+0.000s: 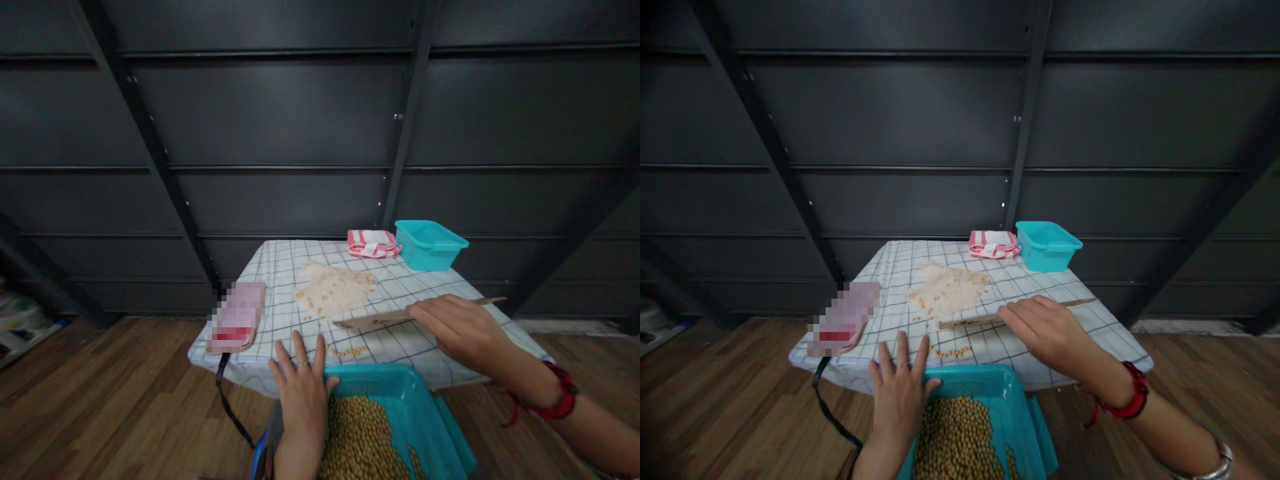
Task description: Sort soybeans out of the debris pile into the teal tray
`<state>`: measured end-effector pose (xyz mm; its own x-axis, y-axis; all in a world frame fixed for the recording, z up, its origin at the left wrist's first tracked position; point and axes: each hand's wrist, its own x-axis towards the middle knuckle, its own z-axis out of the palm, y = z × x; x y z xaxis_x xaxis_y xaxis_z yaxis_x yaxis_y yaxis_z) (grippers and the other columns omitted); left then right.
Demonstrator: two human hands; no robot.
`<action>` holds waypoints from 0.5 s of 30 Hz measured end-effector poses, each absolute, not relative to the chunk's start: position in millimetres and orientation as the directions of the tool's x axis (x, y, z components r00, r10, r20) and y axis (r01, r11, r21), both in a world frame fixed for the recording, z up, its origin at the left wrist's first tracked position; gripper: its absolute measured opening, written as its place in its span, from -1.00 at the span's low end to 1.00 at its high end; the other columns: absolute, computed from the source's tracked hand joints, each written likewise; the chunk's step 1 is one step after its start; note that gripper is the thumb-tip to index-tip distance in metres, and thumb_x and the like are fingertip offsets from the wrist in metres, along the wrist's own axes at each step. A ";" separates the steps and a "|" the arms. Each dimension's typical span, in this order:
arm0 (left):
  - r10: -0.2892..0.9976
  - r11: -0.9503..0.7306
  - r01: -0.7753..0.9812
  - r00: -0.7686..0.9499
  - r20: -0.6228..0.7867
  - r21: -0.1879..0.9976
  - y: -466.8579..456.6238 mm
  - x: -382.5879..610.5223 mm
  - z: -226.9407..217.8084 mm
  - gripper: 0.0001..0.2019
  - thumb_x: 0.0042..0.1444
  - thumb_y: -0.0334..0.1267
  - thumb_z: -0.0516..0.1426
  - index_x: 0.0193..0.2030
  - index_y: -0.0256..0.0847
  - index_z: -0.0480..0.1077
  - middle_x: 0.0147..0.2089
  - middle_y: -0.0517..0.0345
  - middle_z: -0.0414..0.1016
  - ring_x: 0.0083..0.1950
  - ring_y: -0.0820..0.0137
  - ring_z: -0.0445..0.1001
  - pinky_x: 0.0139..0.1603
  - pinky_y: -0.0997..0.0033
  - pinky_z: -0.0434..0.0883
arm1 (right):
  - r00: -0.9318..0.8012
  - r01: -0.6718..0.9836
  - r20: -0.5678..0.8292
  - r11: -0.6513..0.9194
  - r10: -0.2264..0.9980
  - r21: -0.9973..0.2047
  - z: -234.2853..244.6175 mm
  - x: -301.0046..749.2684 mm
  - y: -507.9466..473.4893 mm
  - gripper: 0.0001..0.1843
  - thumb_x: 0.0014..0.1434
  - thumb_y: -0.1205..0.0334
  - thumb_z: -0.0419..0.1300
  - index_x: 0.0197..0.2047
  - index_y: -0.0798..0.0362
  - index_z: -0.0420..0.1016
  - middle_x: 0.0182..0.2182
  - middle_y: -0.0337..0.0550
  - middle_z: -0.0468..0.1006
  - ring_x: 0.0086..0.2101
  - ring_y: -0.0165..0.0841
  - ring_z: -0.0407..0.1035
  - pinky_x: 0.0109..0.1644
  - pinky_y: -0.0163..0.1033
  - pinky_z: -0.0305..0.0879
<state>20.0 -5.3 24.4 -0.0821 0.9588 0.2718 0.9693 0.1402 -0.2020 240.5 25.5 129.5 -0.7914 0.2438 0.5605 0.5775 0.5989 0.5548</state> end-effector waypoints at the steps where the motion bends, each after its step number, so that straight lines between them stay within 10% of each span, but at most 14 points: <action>1: 0.958 0.142 0.969 -0.083 0.275 -0.204 -5.4 20.2 23.9 -0.37 -0.12 -0.03 0.13 0.14 0.09 0.04 0.22 -0.09 0.14 0.16 -0.13 0.13 0.03 -0.18 0.19 | -0.786 0.581 0.570 0.602 0.240 0.548 129.0 241.4 26.2 -0.66 0.03 0.62 -0.14 -0.24 0.15 0.32 -0.44 -0.12 0.49 -0.44 -0.40 0.32 -0.34 -0.26 0.26; 15: 0.953 0.153 0.965 -0.087 0.290 -0.212 -6.0 20.8 28.0 -0.32 -0.13 -0.03 0.14 0.16 -0.05 0.03 0.21 -0.13 0.13 0.15 -0.12 0.14 0.03 -0.14 0.22 | -0.783 0.542 0.550 0.754 0.291 0.372 131.0 238.6 13.8 -0.71 0.10 0.58 -0.15 -0.25 0.10 0.27 -0.43 -0.14 0.48 -0.43 -0.42 0.30 -0.35 -0.28 0.23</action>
